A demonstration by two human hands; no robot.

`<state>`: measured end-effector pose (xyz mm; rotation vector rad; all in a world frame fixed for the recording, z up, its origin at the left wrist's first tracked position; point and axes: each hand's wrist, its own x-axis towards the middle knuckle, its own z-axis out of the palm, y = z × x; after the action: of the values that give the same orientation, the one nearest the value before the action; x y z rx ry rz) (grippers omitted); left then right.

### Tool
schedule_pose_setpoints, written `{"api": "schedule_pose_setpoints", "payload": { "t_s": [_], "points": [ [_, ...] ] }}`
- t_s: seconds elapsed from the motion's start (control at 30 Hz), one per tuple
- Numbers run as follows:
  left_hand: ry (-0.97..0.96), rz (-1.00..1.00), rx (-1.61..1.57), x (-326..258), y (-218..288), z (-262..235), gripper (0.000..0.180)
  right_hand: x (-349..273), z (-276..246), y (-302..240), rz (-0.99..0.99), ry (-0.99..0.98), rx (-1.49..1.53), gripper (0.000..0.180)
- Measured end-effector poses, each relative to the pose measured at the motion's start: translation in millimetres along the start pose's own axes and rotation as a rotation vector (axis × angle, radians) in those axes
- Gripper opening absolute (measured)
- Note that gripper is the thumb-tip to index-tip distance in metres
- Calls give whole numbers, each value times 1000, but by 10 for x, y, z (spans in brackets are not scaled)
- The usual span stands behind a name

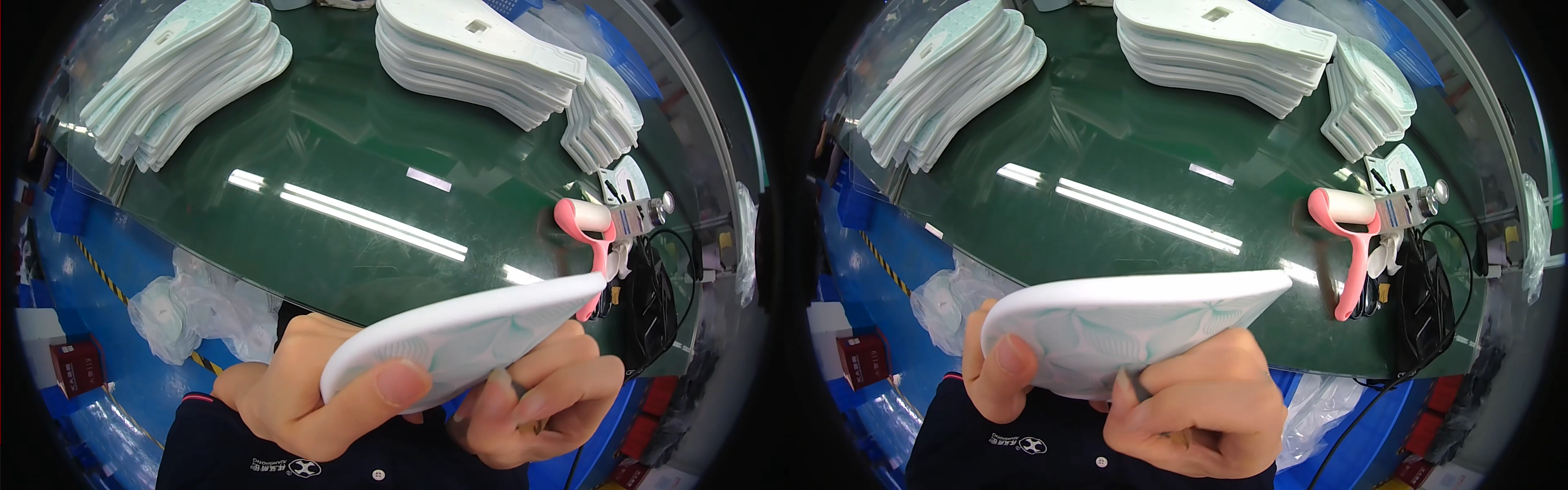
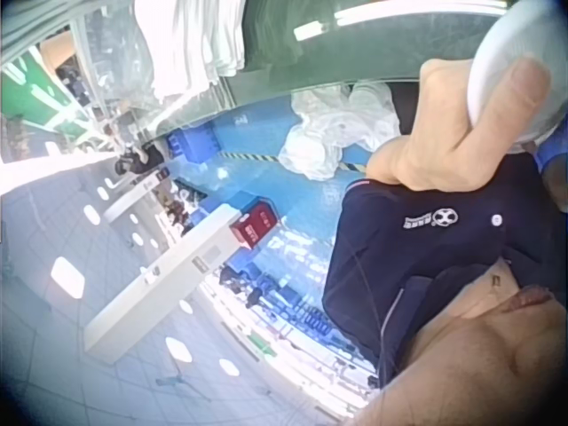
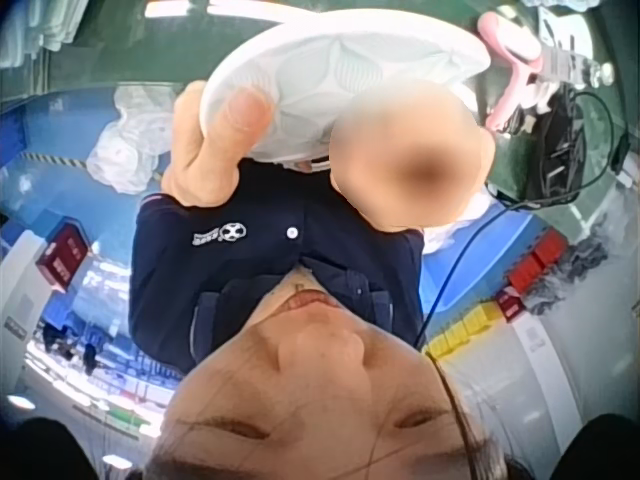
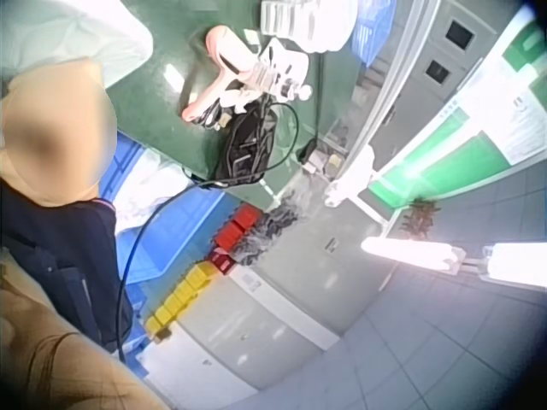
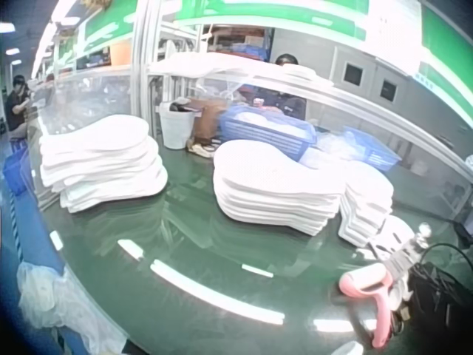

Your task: The person handles white plastic shoe insoles with a mint-green pattern, wiping the surfaces with a small abrasive pad and trimming edges with scissors. The person repeatedly picks up insoles from a stack, cleans them, and places them back on the table.

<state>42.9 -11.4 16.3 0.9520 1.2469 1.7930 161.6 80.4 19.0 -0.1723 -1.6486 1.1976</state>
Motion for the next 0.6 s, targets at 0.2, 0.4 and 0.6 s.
{"api": "schedule_pose_setpoints", "payload": {
  "t_s": [0.2,0.4,0.6],
  "points": [
    [0,-16,-6,3,-12,-15,27,-21,17,60,-12,4,44,26],
    [-17,-38,-28,20,-30,-18,28,-43,-6,81,-19,16,22,25],
    [-41,-80,-73,24,-55,-37,30,-67,12,74,-24,58,-93,26]
  ]
}}
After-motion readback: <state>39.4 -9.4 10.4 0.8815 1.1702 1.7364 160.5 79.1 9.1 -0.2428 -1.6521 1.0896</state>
